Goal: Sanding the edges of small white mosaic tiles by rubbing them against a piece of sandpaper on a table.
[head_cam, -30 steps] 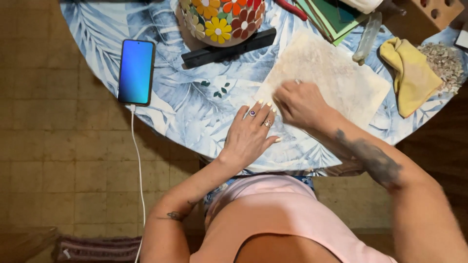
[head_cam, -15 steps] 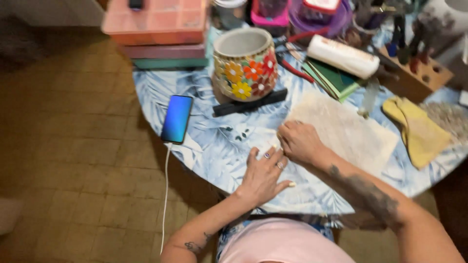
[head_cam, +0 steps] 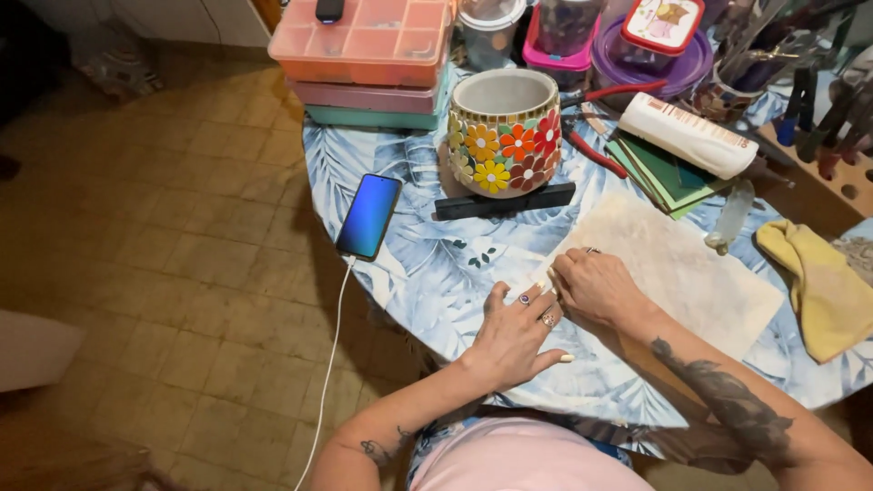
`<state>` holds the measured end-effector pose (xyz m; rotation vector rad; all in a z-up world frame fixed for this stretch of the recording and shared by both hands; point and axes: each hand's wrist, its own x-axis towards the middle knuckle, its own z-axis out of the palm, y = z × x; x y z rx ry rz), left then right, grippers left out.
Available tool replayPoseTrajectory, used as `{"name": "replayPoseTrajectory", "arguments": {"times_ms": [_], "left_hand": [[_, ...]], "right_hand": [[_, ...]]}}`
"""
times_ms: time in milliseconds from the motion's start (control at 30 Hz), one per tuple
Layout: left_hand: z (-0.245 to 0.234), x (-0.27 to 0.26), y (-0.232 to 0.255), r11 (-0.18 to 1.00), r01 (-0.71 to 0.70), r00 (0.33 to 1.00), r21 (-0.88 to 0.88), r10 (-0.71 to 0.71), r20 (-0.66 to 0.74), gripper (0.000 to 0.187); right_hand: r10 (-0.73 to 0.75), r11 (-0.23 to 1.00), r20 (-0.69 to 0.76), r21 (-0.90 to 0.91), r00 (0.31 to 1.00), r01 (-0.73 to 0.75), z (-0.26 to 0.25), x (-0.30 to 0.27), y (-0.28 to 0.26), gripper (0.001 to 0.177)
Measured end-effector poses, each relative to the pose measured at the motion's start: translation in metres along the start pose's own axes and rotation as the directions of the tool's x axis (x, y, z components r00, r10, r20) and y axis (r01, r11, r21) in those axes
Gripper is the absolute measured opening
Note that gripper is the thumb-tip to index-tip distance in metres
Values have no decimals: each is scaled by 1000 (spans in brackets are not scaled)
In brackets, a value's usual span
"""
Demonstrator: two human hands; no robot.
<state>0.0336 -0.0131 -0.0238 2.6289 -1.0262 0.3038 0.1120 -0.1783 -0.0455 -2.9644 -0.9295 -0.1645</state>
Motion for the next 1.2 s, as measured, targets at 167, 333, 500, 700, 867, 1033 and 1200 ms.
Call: {"name": "replayPoseTrajectory", "arguments": {"times_ms": [167,333,500,700,867,1033,1200], "left_hand": [[1,0,-2,1000,10,1000,-17,-10,15,51],[-3,-1,0,1000,13,999,-21,-12,34,52],[-11,0,-1,999,-18,1000,-48,18,-12,51],[-5,0,-2,999,-26,999,-31,25,-42,53],[-3,0,-4,1000,-12,999,-20,11,-35,54],[-13,5,-3,998,-57,998,-31,57,-8,55],[-7,5,-4,997,-60,998,-50,59,-16,69]], "right_hand": [[-19,1000,-77,18,997,20,2,9,-1,16],[-47,999,-220,-18,974,44,18,8,1,15],[21,999,-182,33,983,-15,4,-65,6,17],[-40,995,-258,76,965,62,18,-20,6,15],[-105,988,-293,79,950,134,12,-10,4,14],[2,999,-220,45,975,8,-2,-75,7,14],[-94,979,-319,141,943,145,16,-8,-1,11]]}}
